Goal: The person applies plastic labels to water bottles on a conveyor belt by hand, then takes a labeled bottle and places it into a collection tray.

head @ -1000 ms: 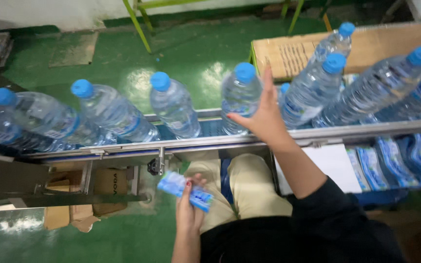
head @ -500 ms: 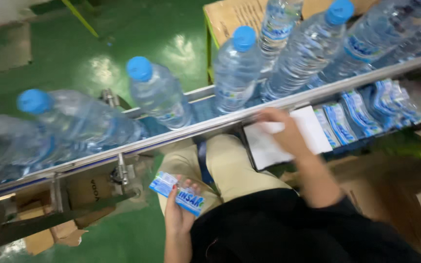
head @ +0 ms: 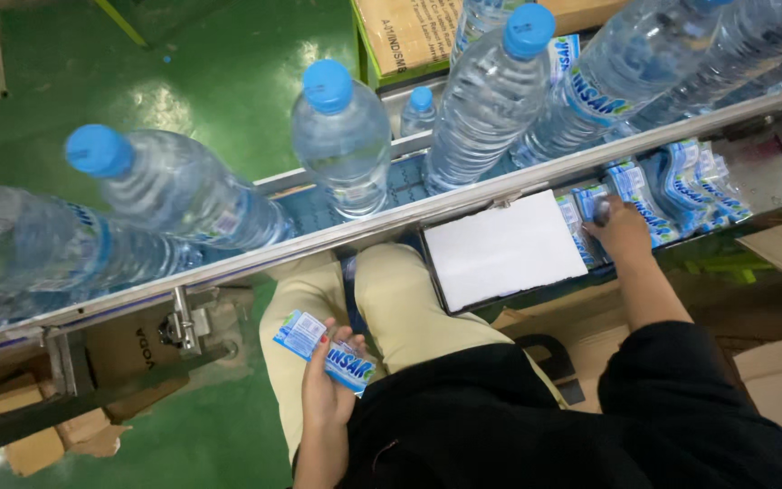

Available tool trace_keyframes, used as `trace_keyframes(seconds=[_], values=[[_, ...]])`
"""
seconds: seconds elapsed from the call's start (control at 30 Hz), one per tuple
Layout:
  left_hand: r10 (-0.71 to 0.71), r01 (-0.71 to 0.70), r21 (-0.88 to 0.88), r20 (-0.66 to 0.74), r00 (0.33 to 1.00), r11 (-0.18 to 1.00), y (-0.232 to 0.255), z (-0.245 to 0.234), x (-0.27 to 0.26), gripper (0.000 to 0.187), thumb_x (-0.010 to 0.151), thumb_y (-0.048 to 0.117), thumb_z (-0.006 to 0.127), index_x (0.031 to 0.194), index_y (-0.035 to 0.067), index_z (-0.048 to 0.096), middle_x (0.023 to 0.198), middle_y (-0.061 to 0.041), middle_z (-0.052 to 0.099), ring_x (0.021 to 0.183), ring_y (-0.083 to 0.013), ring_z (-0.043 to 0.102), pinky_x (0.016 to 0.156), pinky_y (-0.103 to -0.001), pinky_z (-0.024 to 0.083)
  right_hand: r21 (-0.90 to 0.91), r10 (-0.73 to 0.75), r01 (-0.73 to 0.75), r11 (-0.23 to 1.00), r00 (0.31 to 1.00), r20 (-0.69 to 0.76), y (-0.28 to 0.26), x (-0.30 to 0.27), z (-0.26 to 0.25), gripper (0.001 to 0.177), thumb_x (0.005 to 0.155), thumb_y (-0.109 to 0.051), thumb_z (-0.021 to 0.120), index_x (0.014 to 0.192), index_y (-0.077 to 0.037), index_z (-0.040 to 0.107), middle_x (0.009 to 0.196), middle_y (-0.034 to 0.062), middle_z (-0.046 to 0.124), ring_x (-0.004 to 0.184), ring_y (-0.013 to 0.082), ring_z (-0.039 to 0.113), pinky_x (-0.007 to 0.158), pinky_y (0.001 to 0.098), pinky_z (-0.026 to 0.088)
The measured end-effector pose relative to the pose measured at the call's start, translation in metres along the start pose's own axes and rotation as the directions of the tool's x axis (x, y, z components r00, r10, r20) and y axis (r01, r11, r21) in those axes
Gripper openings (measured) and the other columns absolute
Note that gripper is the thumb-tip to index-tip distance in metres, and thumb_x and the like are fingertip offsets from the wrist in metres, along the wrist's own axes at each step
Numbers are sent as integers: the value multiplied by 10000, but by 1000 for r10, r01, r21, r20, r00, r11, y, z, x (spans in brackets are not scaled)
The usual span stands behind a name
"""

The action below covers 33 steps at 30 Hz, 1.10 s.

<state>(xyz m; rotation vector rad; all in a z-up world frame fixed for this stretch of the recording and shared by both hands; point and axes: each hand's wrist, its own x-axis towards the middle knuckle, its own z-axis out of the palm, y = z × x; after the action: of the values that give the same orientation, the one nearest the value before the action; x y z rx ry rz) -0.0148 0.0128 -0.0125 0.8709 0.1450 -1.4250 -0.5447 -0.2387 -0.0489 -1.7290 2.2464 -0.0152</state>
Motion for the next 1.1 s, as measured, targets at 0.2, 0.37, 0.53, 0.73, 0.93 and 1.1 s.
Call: trace_keyframes(seconds=[0.2,0.37,0.53,0.73,0.93,1.1], values=[[38,-38,23,-18,999,999,-7,-5,-2,417,972,208,622,1363,82,550,1098,-180,667,991,-354,668,974,-454,518,-191,60,-39,981,993,105,-13,8,1,611,925,-369,706,1369,-5,495,1223,282,645,1115,471,638,892,550,556],[-9,9,-24,-32,999,1000,-15,-4,5,363,972,188,636,1304,49,589,1056,-203,699,897,-374,680,900,-430,532,-258,8,-13,966,1000,-21,9,13,1,415,971,-345,681,1129,39,665,1027,264,753,994,470,700,817,534,568],[-68,68,18,30,997,998,-47,9,16,415,927,174,681,1311,43,596,1082,-183,715,958,-342,716,835,-362,550,-272,-118,65,960,976,-184,0,-43,-55,342,973,-418,725,1004,-78,739,836,199,763,852,423,735,791,480,568],[-152,120,216,140,978,969,-103,55,32,478,916,188,765,1339,86,566,1187,-145,729,1068,-262,719,949,-401,563,105,-229,214,971,960,161,-213,-215,-87,305,889,-352,687,1121,-157,723,994,102,771,953,322,732,855,443,575],[-53,46,73,100,994,996,-94,49,55,455,960,275,756,1343,80,607,1109,-158,736,947,-268,725,885,-460,592,283,-826,809,515,557,-87,-287,-241,-24,278,970,-355,634,1120,-130,699,924,146,753,945,345,731,832,438,596],[-117,115,-66,-18,993,991,-42,48,39,382,889,297,694,1151,19,679,943,-166,728,791,-272,712,756,-423,579,454,-903,846,281,393,-174,-305,-253,-17,332,963,-415,642,1214,-202,689,1080,70,721,1076,333,669,938,470,529]])
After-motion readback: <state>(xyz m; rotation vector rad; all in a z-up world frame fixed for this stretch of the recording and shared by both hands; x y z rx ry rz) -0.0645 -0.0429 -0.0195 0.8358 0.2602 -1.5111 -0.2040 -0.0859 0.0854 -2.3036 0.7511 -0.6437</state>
